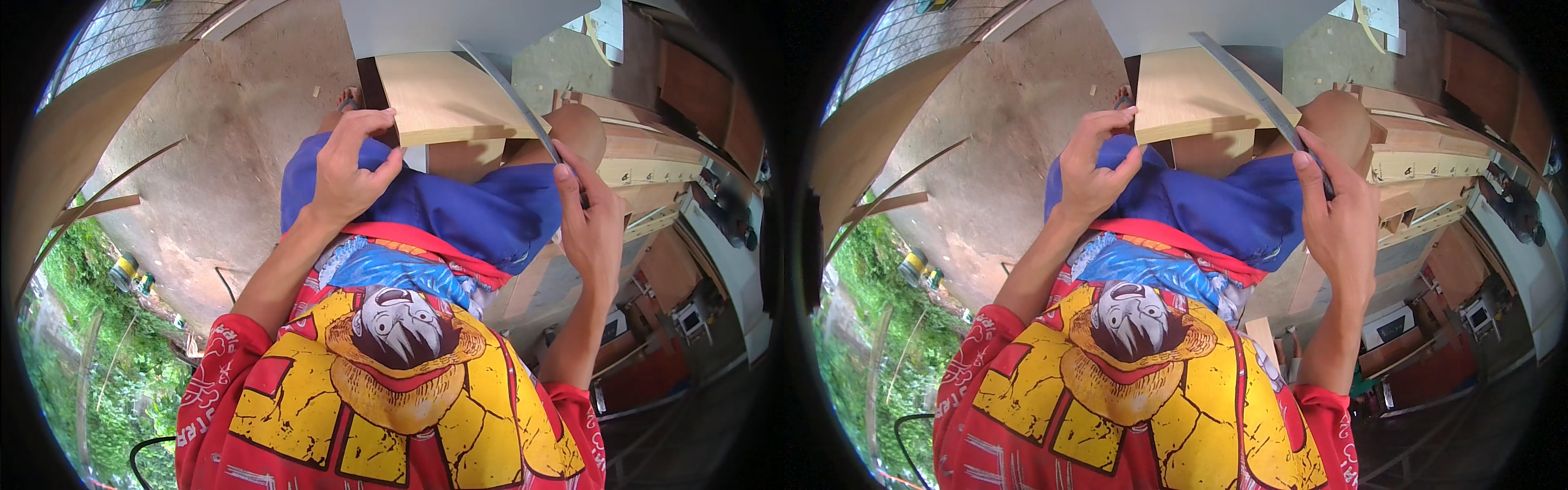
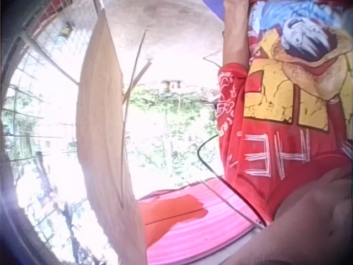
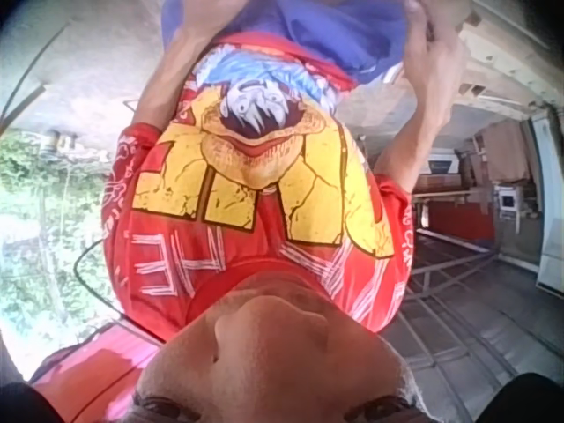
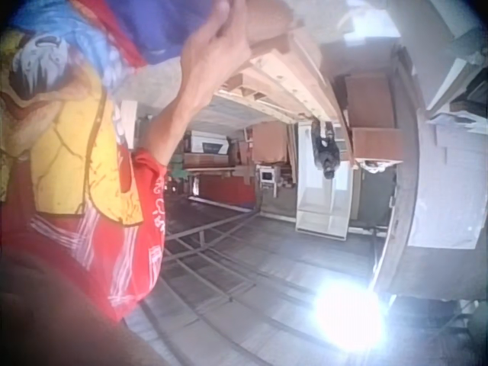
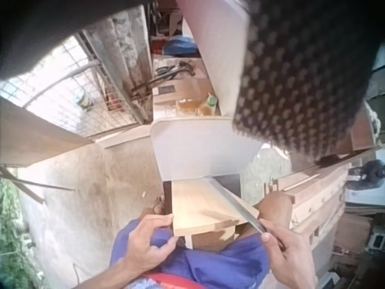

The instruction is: The person measures and marks a wooden panel using a metal ruler and pencil, then hammers nails into the panel to attach it to a larger furniture piece. The person repeatedly checks alignment and adjusts the panel during assembly.

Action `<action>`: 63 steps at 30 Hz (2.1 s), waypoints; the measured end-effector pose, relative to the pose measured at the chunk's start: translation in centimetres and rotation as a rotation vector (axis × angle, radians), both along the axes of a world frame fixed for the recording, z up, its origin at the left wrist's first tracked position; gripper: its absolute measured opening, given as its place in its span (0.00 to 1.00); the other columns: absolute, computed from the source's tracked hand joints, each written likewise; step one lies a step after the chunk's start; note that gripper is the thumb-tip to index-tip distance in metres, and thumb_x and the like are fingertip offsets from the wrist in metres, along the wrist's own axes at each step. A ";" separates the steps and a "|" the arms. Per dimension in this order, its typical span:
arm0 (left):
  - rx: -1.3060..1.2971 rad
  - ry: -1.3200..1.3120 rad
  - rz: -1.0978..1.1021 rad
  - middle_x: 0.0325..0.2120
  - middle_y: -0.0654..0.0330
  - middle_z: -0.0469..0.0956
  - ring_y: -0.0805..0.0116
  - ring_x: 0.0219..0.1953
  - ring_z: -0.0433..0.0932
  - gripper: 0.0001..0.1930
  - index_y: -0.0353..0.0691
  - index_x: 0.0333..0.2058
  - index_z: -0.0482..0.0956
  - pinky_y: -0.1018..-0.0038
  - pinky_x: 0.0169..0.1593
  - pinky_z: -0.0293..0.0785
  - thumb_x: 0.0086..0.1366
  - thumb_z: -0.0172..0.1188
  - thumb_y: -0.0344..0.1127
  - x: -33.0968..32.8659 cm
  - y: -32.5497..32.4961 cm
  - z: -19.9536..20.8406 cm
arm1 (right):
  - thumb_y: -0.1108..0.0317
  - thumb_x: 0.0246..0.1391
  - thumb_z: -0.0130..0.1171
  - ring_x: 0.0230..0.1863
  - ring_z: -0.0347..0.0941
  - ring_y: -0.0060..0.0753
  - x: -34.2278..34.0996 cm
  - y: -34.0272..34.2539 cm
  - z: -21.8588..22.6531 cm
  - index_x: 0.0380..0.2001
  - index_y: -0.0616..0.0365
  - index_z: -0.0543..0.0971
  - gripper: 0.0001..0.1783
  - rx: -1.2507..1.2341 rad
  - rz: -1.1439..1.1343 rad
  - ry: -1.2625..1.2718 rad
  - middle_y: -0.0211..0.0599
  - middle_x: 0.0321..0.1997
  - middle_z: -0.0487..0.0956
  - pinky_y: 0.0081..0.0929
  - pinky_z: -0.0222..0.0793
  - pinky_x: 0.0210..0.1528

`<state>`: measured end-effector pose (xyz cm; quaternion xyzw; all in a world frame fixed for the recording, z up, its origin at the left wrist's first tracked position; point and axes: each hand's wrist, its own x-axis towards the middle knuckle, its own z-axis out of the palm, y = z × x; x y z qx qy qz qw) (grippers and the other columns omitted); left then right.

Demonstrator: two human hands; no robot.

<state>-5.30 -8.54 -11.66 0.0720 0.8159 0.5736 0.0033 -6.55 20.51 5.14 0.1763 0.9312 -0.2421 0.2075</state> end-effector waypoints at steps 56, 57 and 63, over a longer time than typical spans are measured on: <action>0.156 -0.426 -0.738 0.63 0.49 0.86 0.48 0.70 0.81 0.20 0.31 0.62 0.85 0.56 0.77 0.70 0.81 0.59 0.38 -7.4 -3.6 0.7 | 0.54 0.75 0.61 0.33 0.83 0.65 -3.8 -2.0 1.6 0.52 0.54 0.92 0.19 -0.108 0.486 -0.250 0.57 0.27 0.84 0.57 0.78 0.39; 0.155 -0.420 -0.741 0.63 0.49 0.86 0.48 0.70 0.81 0.20 0.31 0.63 0.85 0.55 0.78 0.69 0.81 0.59 0.38 -7.4 -3.5 0.8 | 0.54 0.75 0.61 0.33 0.83 0.65 -3.7 -1.8 1.6 0.52 0.54 0.92 0.19 -0.101 0.493 -0.248 0.57 0.27 0.84 0.57 0.78 0.39; 0.138 -0.396 -0.726 0.63 0.49 0.86 0.46 0.70 0.81 0.20 0.31 0.62 0.85 0.54 0.78 0.69 0.81 0.59 0.38 -7.0 -3.2 1.2 | 0.53 0.75 0.62 0.32 0.82 0.64 -3.8 -1.1 1.1 0.53 0.54 0.92 0.20 -0.089 0.532 -0.258 0.55 0.28 0.85 0.54 0.77 0.38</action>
